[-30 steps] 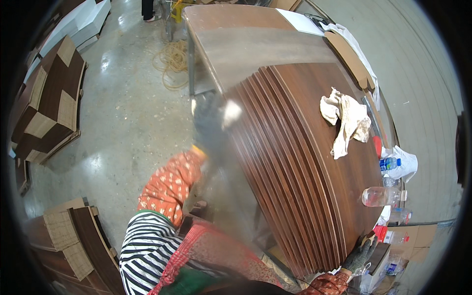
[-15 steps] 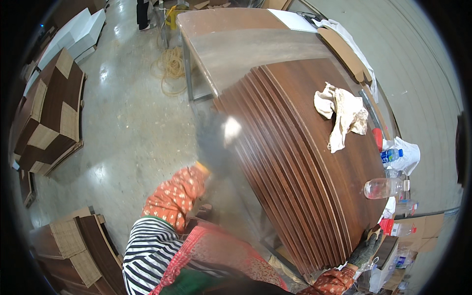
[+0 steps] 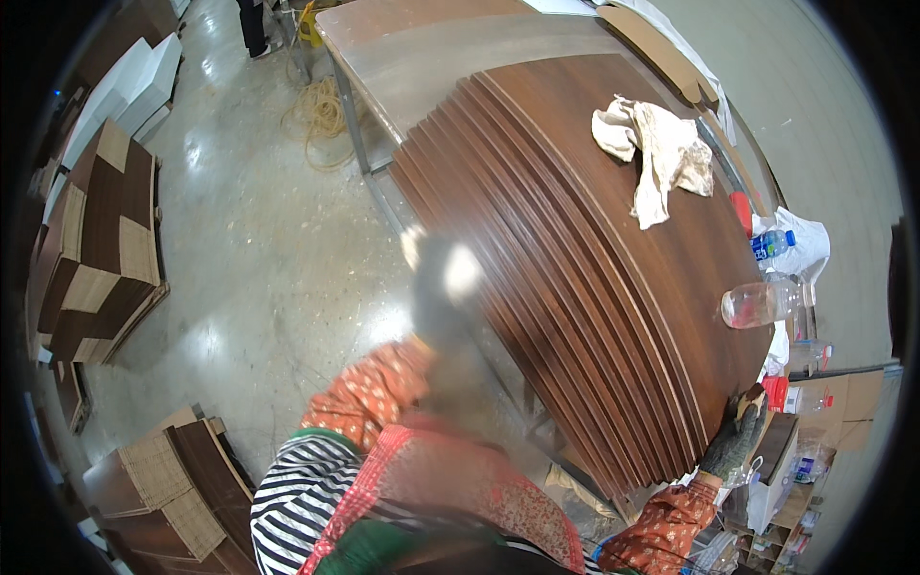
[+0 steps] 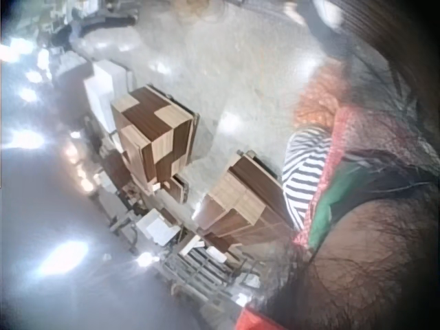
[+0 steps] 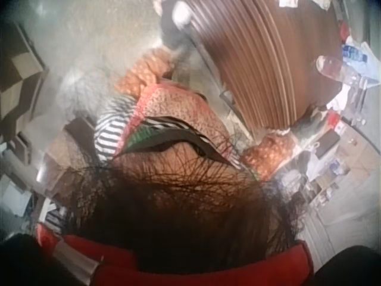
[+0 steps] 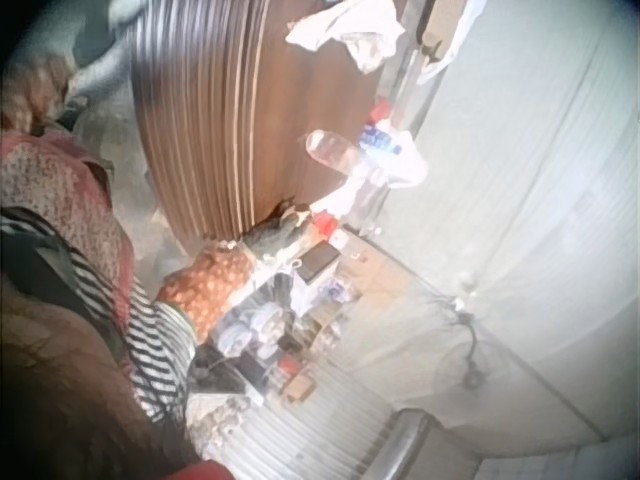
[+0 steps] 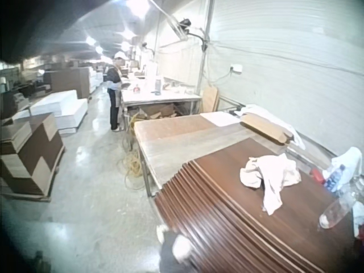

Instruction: The person wipes the surface of stacked brown wooden panels with a white cloth. They move the cloth back and forth across the panels, occasionally adjusting their grip and position to reach different areas.

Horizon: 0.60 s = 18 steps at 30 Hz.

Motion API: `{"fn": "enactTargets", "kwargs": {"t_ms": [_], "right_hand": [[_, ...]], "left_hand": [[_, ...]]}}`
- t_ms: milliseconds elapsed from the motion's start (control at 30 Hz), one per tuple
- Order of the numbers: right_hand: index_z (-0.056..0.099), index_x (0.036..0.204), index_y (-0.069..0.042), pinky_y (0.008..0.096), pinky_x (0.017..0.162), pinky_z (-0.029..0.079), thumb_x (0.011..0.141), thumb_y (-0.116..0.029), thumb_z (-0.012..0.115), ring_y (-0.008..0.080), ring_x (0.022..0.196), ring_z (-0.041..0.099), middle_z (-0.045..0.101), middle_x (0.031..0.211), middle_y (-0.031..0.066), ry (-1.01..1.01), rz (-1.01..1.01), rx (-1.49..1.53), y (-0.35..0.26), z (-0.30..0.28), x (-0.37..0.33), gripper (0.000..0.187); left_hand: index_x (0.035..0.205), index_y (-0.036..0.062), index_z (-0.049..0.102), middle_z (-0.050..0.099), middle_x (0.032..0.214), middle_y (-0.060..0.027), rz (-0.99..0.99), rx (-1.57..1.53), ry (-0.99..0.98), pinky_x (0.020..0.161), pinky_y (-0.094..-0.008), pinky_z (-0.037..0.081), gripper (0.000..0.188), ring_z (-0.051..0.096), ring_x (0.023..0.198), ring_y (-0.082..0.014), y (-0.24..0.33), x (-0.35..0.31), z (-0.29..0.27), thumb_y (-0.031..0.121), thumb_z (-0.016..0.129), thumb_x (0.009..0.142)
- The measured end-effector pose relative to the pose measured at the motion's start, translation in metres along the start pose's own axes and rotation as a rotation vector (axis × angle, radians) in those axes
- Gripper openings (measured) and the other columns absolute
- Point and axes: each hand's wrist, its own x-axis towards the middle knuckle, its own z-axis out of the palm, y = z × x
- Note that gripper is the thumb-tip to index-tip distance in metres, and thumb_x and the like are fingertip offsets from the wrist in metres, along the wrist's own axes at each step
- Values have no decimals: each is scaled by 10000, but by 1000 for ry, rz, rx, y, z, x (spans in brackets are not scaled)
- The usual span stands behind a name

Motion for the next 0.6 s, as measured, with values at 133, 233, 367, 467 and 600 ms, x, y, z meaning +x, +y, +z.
{"fn": "enactTargets", "kwargs": {"t_ms": [133, 233, 367, 467, 600], "right_hand": [[475, 1433, -20, 432, 1035, 477, 991, -261, 630, 256, 1244, 524, 542, 1364, 123, -100, 21, 97, -2, 4, 0, 527], [488, 1417, -23, 414, 1023, 486, 977, -266, 652, 231, 1187, 543, 552, 1304, 101, -127, 102, 137, -3, -1, 2, 529], [493, 1421, -45, 424, 1026, 489, 976, -254, 637, 224, 1161, 552, 535, 1290, 73, -338, 178, 194, -3, -15, 12, 513], [506, 1413, -38, 399, 977, 520, 951, -296, 673, 213, 1100, 584, 550, 1267, 78, -431, 184, 180, 1, -22, 18, 555], [542, 1370, -12, 363, 885, 558, 910, -274, 724, 190, 1006, 629, 608, 1169, 74, -465, 93, 308, 6, -21, 18, 560]], "left_hand": [[1177, -2, 640, 621, 1119, -182, 132, -297, -607, 946, -488, 461, 419, 584, 1033, -368, 72, -118, -35, 323, 621, 913], [1136, 76, 632, 595, 1153, -139, 655, 411, -1288, 1041, -521, 387, 484, 545, 1131, -344, 101, -150, -36, 288, 733, 713], [1212, 5, 600, 659, 1095, -189, -150, 145, -410, 870, -414, 520, 431, 639, 1003, -299, 96, -116, -9, 168, 727, 834], [1326, 0, 520, 638, 1195, -188, 24, 0, -231, 929, -406, 540, 500, 637, 1115, -280, 75, -75, -14, 68, 708, 868], [1398, 17, 457, 627, 1187, -167, 306, 237, -107, 911, -377, 550, 561, 646, 1045, -262, 91, -114, -12, 16, 676, 882]]}}
